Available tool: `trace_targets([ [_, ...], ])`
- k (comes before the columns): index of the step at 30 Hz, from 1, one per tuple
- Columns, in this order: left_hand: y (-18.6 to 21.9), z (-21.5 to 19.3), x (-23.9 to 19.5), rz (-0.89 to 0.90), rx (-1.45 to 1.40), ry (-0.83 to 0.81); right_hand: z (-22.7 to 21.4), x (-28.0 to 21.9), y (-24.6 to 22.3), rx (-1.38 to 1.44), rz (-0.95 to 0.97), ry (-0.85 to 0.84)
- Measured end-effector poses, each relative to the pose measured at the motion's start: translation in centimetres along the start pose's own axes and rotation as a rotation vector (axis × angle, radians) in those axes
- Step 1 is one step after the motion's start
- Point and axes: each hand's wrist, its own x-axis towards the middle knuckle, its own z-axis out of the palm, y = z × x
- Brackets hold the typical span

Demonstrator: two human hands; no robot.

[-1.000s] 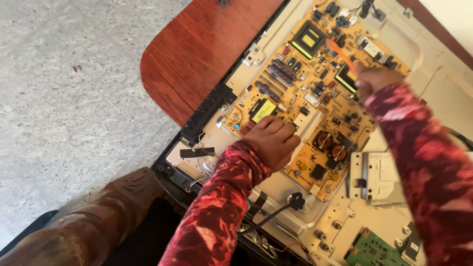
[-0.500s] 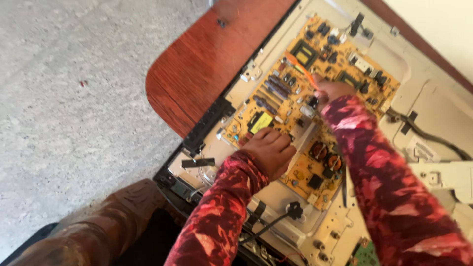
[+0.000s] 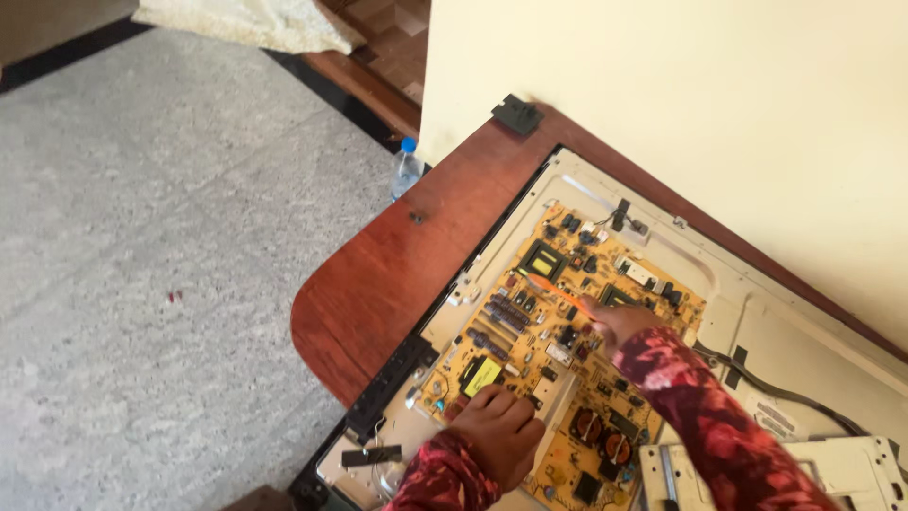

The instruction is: The person uses a small brush to clean dust and debris from the exposed circuit boards and internal components of a disassembled television. They methodically brush across different sections of the mainboard and power supply area.

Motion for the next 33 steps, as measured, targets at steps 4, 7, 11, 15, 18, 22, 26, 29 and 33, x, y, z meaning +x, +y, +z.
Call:
trace_targets([
  [4, -0.5, 0.4, -0.2, 0.003, -0.075, 0.048, 0.3, 1.0, -1.7, 0.106, 0.096, 0.007],
  [7, -0.6, 0.9, -0.5, -0.004, -0.053, 0.037, 1.0, 1.8, -1.4, 0.088, 0.178, -0.018],
  [11, -0.3, 0.1, 1.0, -0.001, -0.082, -0.005, 0.4, 3.5, 2.6, 0.096, 0.061, 0.056],
  [15, -0.6, 1.1, 0.6, -0.029, -0.069, -0.087, 8.1, 1.2, 9.7, 0.104, -0.061, 0.086],
  [18, -0.8, 1.5, 0.4, -0.012, -0.126, -0.12, 16.3, -4.9, 14.2, 0.107, -0.159, 0.092],
  [22, -1.4, 1.0, 0.4, 0.029, -0.088, -0.128, 26.9, -11.5, 14.8, 0.136, -0.294, 0.104],
  [26, -1.6, 1.5, 1.1, -0.062, -0.083, -0.249, 32.9, -16.2, 10.5, 0.207, -0.208, 0.019],
  [29, 0.0, 1.5, -0.4, -0.182, -0.115, -0.461, 34.3, -21.6, 5.6, 0.257, -0.01, -0.118],
  [33, -2.7, 2.1, 1.3, -0.039, -0.179, -0.14, 31.1, -19.7, 2.3, 0.231, 0.077, 0.151],
])
